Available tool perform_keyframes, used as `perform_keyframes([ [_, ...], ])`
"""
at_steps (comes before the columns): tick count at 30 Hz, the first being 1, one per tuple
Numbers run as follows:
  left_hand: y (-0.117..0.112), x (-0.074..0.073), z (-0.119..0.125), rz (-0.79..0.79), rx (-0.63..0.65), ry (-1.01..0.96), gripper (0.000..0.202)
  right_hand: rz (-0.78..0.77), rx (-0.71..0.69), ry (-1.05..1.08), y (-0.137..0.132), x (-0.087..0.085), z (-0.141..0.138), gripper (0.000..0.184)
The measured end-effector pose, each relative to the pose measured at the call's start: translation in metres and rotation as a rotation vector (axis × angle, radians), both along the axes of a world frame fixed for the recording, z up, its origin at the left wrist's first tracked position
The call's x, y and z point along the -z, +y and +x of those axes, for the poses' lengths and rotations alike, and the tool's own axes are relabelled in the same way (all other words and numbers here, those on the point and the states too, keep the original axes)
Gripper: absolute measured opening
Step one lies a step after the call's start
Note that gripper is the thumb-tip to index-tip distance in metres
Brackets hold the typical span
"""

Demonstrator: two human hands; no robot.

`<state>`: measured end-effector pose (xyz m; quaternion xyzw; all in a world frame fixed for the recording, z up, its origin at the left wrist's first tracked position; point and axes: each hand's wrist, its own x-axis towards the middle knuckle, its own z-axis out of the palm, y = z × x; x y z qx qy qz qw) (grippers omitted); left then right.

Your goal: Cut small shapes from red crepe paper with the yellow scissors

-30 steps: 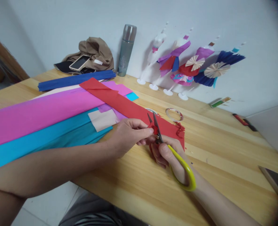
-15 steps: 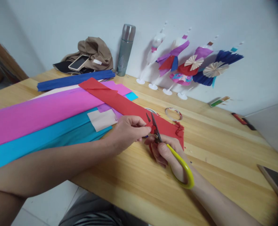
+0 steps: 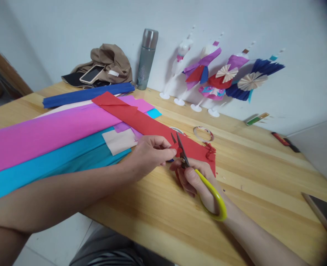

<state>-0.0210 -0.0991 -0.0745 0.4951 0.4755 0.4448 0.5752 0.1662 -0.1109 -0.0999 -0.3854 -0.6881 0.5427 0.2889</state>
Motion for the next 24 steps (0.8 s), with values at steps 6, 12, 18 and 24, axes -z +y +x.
perform_keyframes([
  [6, 0.002, 0.002, -0.001, 0.016, 0.012, 0.008, 0.018, 0.039, -0.025, -0.006, 0.003, 0.001, 0.001, 0.050],
  [12, 0.004, 0.002, 0.000, 0.012, -0.015, 0.020, 0.018, 0.061, -0.044, -0.024, 0.004, -0.003, 0.001, 0.049],
  [18, 0.004, 0.007, 0.000, 0.040, -0.033, -0.007, 0.017, 0.084, -0.054, -0.039, 0.007, -0.004, 0.004, 0.049],
  [24, 0.006, 0.009, 0.000, 0.036, -0.045, -0.037, 0.016, 0.094, -0.066, -0.060, 0.011, -0.004, 0.004, 0.051],
])
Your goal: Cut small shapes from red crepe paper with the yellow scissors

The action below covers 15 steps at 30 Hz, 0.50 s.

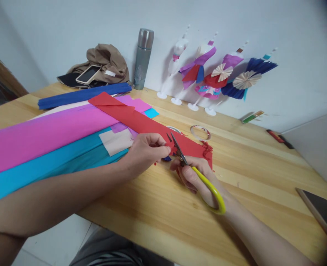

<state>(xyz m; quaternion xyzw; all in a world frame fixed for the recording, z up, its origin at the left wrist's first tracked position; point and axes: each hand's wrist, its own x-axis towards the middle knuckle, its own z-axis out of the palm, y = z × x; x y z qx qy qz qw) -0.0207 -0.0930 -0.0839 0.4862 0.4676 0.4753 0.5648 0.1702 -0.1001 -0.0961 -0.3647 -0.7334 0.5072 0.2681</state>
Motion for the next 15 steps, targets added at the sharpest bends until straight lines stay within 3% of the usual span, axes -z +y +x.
perform_keyframes([
  [6, 0.001, 0.000, -0.001, 0.007, -0.011, -0.020, 0.016, -0.022, -0.029, 0.001, 0.000, -0.006, 0.001, 0.052],
  [15, 0.000, -0.004, -0.003, -0.005, -0.034, -0.045, 0.017, -0.066, 0.065, -0.022, -0.007, -0.021, -0.003, 0.057],
])
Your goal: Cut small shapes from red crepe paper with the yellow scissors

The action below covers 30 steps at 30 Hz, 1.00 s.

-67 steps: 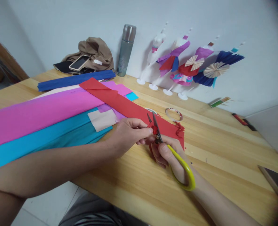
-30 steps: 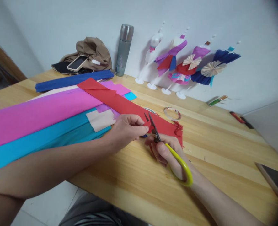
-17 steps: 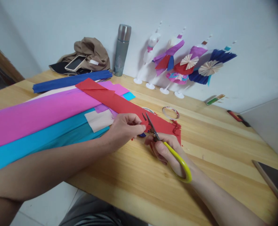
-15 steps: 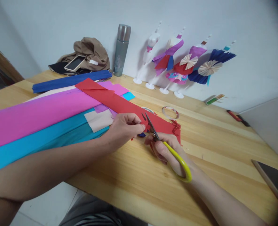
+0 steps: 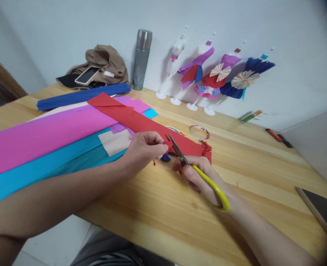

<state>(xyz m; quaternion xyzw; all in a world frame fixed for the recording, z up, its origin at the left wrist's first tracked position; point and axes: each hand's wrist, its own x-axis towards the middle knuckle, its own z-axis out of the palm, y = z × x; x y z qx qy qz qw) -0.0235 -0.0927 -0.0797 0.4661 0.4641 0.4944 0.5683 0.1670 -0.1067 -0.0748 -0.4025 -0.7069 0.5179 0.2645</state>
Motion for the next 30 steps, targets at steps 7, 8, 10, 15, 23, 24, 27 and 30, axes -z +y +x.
perform_keyframes([
  [7, 0.0008, -0.0005, -0.0009, -0.024, 0.004, -0.048, 0.017, 0.026, -0.010, -0.037, 0.0023, 0.0017, 0.0026, 0.058],
  [8, 0.0009, -0.0006, -0.0009, -0.030, 0.003, -0.048, 0.016, 0.035, -0.012, -0.035, 0.0025, 0.0015, 0.0025, 0.058],
  [10, 0.0006, -0.0010, -0.0012, -0.045, 0.008, -0.055, 0.015, 0.046, -0.014, -0.033, 0.0025, 0.0011, 0.0024, 0.056],
  [15, -0.0009, -0.0016, -0.0023, -0.048, 0.028, -0.085, 0.014, 0.054, 0.007, -0.066, 0.0031, 0.0011, 0.0033, 0.053],
  [23, 0.0021, -0.0002, -0.0036, -0.087, 0.095, -0.161, 0.014, 0.084, 0.008, -0.113, 0.0057, 0.0011, 0.0041, 0.058],
  [24, 0.0025, 0.0000, -0.0039, -0.097, 0.107, -0.173, 0.015, 0.074, 0.006, -0.115, 0.0057, 0.0006, 0.0041, 0.059],
  [27, 0.0036, 0.0020, -0.0049, -0.115, 0.132, -0.221, 0.021, 0.043, 0.009, -0.110, 0.0060, 0.0001, 0.0042, 0.060],
  [30, 0.0031, 0.0042, -0.0046, -0.128, 0.167, -0.257, 0.026, 0.057, -0.003, -0.091, 0.0080, 0.0031, 0.0043, 0.055],
])
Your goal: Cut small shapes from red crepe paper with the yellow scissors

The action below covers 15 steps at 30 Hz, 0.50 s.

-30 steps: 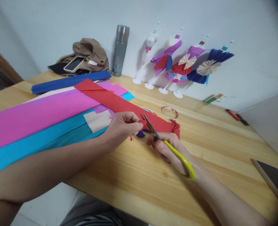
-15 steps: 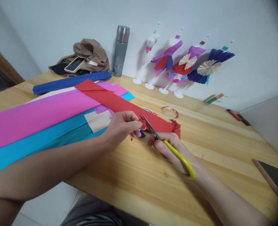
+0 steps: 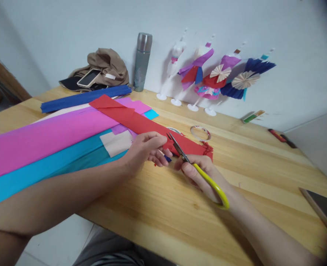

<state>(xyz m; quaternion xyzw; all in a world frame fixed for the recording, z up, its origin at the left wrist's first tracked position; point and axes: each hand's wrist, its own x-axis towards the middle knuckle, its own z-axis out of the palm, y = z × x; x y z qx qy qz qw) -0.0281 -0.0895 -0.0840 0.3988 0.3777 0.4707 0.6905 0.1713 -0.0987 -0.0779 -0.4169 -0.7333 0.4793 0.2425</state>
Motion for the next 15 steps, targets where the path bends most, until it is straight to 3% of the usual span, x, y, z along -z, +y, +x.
perform_keyframes([
  [7, -0.007, -0.005, 0.005, -0.032, -0.076, 0.063, 0.017, 0.135, -0.063, 0.018, 0.007, 0.011, 0.000, 0.049],
  [11, -0.007, -0.007, 0.006, -0.032, -0.101, 0.107, 0.019, 0.091, -0.082, 0.049, 0.006, 0.012, 0.000, 0.047],
  [15, -0.005, -0.007, 0.004, -0.006, -0.124, 0.162, 0.021, -0.051, -0.131, 0.089, 0.003, 0.010, 0.000, 0.048],
])
